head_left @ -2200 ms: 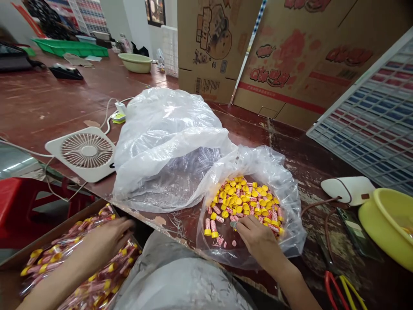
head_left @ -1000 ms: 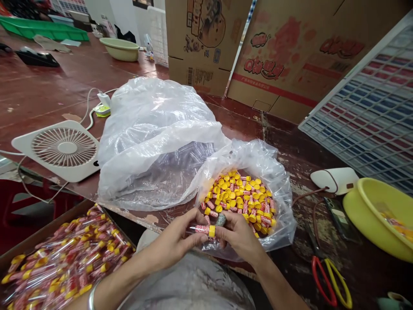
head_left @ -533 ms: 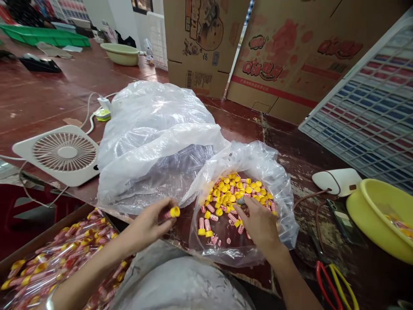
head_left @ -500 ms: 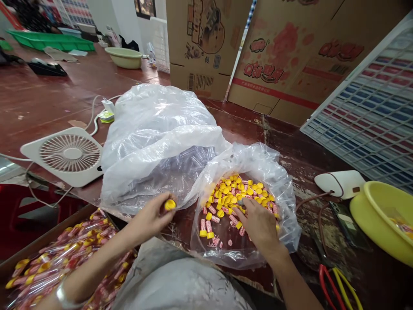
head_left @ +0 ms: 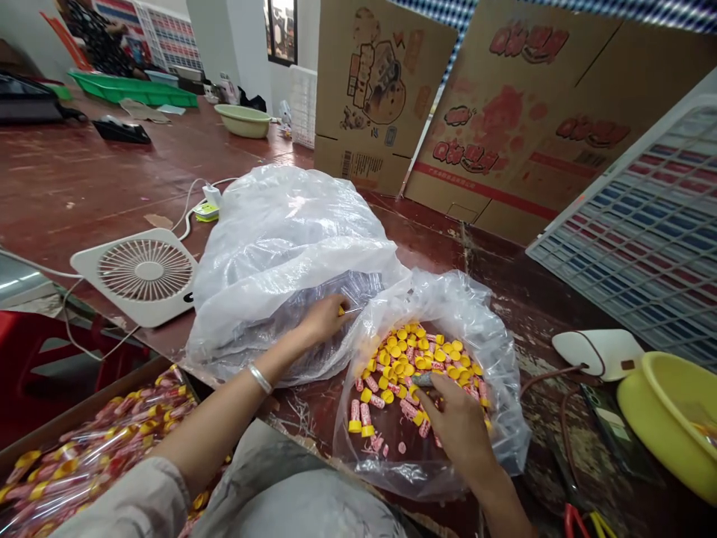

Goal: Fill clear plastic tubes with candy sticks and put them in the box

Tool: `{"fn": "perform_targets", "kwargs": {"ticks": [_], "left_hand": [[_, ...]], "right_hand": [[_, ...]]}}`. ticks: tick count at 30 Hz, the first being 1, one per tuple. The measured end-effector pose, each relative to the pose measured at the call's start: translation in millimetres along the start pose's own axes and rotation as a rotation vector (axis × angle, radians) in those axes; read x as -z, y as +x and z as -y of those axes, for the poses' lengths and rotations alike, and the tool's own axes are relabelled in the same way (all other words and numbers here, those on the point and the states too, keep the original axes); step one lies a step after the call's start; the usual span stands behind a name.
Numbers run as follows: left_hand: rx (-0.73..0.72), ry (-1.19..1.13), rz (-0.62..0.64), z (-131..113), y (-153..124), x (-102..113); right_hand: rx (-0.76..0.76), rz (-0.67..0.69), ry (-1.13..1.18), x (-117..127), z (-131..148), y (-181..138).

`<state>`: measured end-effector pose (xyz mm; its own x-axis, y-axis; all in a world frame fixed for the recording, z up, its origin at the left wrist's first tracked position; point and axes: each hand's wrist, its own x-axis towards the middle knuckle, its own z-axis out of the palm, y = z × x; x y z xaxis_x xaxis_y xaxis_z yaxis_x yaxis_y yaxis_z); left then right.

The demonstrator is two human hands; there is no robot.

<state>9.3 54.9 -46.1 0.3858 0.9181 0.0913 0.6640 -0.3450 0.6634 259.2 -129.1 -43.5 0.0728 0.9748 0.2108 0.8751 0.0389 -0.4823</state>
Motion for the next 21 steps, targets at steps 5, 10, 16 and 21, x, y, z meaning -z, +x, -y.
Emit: {"fn": "perform_targets", "kwargs": {"ticks": [5,10,16,21], "left_hand": [[-0.034,-0.346,0.173,-9.1,-62.1,31.7],[-0.015,-0.508,0.33,-35.1,-122.0,46.3],[-0.004,-0.588,0.374,-57.0,-144.1,32.6],[-0.019,-0.516,0.248,-59.6,-154.0,15.8]], "right_hand": [[-0.313,0.098,0.837,12.0,28.1,0.5],[-0.354,0.295,1.058,11.7,66.4,4.7],[-0.384,0.486,1.056,4.8,78.4,-1.5],[-0.376,0.544,0.993,-1.7,74.5,-4.7]]}}
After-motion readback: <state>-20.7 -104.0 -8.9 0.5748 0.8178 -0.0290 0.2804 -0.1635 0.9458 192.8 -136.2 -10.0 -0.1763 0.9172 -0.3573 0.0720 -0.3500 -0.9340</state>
